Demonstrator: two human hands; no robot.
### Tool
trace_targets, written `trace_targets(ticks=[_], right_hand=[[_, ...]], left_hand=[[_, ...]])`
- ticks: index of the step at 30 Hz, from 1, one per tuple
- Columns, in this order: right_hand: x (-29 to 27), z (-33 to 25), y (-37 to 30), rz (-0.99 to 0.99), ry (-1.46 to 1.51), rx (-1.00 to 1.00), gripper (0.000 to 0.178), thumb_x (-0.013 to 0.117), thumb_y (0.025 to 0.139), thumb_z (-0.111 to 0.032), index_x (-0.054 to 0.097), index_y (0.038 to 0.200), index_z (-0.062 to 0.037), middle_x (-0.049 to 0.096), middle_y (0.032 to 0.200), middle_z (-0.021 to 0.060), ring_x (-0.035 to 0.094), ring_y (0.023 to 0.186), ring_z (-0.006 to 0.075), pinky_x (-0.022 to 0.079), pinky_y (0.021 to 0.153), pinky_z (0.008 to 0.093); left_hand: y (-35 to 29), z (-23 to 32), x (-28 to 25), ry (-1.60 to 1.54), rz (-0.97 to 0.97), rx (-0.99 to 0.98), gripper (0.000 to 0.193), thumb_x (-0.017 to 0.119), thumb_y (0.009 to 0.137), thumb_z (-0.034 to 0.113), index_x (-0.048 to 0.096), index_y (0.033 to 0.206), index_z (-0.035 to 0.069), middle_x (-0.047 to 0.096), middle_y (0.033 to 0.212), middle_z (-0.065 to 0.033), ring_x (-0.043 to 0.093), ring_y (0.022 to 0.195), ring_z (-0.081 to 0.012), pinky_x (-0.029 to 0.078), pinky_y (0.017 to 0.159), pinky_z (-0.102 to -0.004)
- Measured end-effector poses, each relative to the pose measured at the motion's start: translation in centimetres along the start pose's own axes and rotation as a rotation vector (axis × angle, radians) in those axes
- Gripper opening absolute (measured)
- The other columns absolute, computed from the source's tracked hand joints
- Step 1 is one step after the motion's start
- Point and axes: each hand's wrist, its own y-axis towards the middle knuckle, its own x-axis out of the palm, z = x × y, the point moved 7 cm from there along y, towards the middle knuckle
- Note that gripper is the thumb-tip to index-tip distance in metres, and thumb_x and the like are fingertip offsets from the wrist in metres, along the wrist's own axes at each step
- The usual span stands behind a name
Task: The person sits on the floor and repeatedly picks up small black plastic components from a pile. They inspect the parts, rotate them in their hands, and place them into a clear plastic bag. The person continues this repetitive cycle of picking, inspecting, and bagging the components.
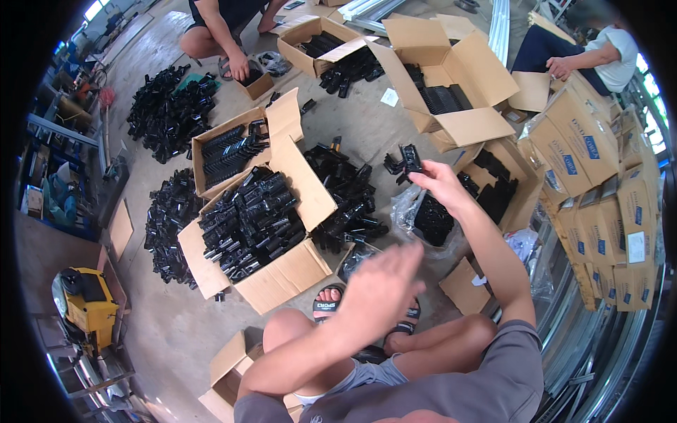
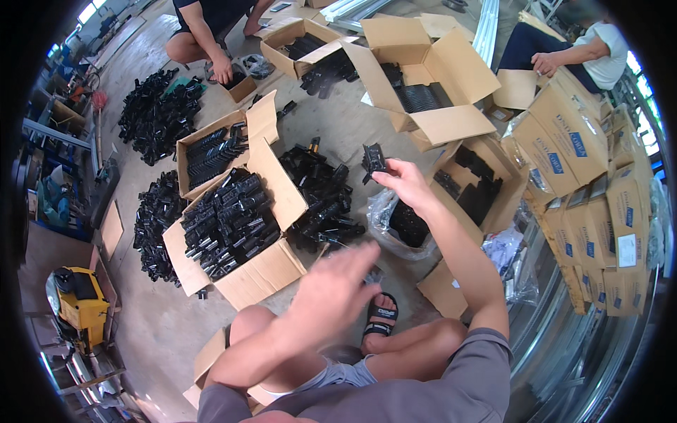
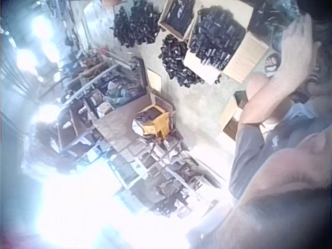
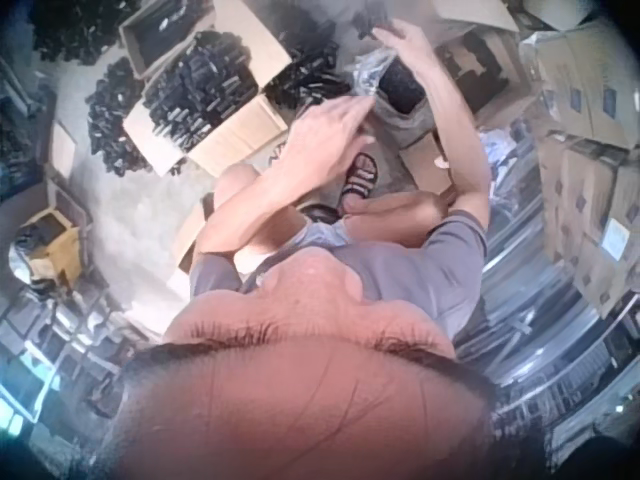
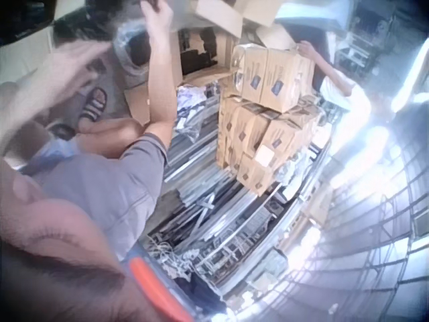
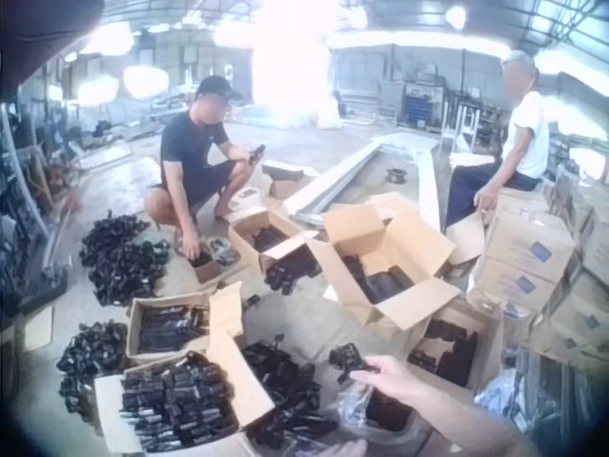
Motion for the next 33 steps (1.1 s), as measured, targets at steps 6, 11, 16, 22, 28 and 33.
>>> trace_targets(ticks=[6,11,16,22,28,33], right_hand=[[1.7,-8.7,-12.1,-0.114,0.214,-0.059,0.028,0.064,0.096,-0.017,0.067,0.120,-0.0037,0.067,0.100,-0.0022,0.056,0.085,0.0053,0.045,0.077,0.0228],[3.6,-8.7,-16.1,-0.008,0.126,-0.068,0.024,0.061,0.097,-0.009,0.065,0.119,-0.0004,0.068,0.097,0.0007,0.059,0.084,0.0057,0.049,0.074,0.0232],[4.8,-7.1,-17.7,0.064,0.095,-0.042,0.034,0.056,0.095,0.003,0.056,0.129,0.0057,0.068,0.105,0.0092,0.066,0.090,0.0119,0.056,0.077,0.0263],[5.7,-6.7,-18.2,0.158,0.193,-0.101,0.040,0.064,0.096,-0.016,0.056,0.129,0.0049,0.070,0.108,0.0102,0.069,0.088,0.0134,0.054,0.075,0.0266],[4.7,-6.7,-18.0,0.233,-0.059,-0.174,0.041,0.072,0.089,-0.021,0.063,0.122,0.0024,0.072,0.101,0.0155,0.070,0.081,0.0175,0.054,0.076,0.0333],[4.0,-6.1,-18.6,0.214,-0.054,-0.149,0.044,0.073,0.087,-0.022,0.063,0.122,0.0022,0.072,0.101,0.0167,0.070,0.081,0.0191,0.054,0.076,0.0331]], left_hand=[[2.1,-3.3,-1.0,-0.282,0.167,-0.119,0.071,0.070,0.091,0.028,0.038,0.144,-0.005,0.053,0.135,-0.0281,0.057,0.120,-0.0366,0.045,0.103,-0.0409],[2.5,-1.9,2.1,-1.024,-0.144,-0.114,0.047,0.054,0.102,0.011,0.039,0.145,-0.002,0.060,0.124,-0.0066,0.057,0.106,-0.0089,0.047,0.094,-0.0257],[1.1,-2.1,2.6,-1.183,-0.322,-0.267,0.051,0.056,0.099,0.004,0.040,0.147,0.000,0.063,0.123,-0.0029,0.058,0.107,-0.0084,0.049,0.093,-0.0260],[1.1,-3.1,3.2,-1.072,-0.260,-0.264,0.054,0.063,0.092,-0.003,0.045,0.143,-0.004,0.065,0.122,-0.0075,0.060,0.107,-0.0107,0.050,0.093,-0.0266],[0.7,-3.1,3.4,-1.021,-0.331,-0.319,0.040,0.065,0.091,-0.002,0.054,0.129,-0.005,0.064,0.123,-0.0087,0.060,0.107,-0.0108,0.050,0.092,-0.0262],[0.8,-2.1,3.8,-0.918,-0.399,-0.303,0.032,0.067,0.090,-0.001,0.056,0.121,-0.007,0.065,0.122,-0.0111,0.060,0.107,-0.0109,0.050,0.092,-0.0272]])
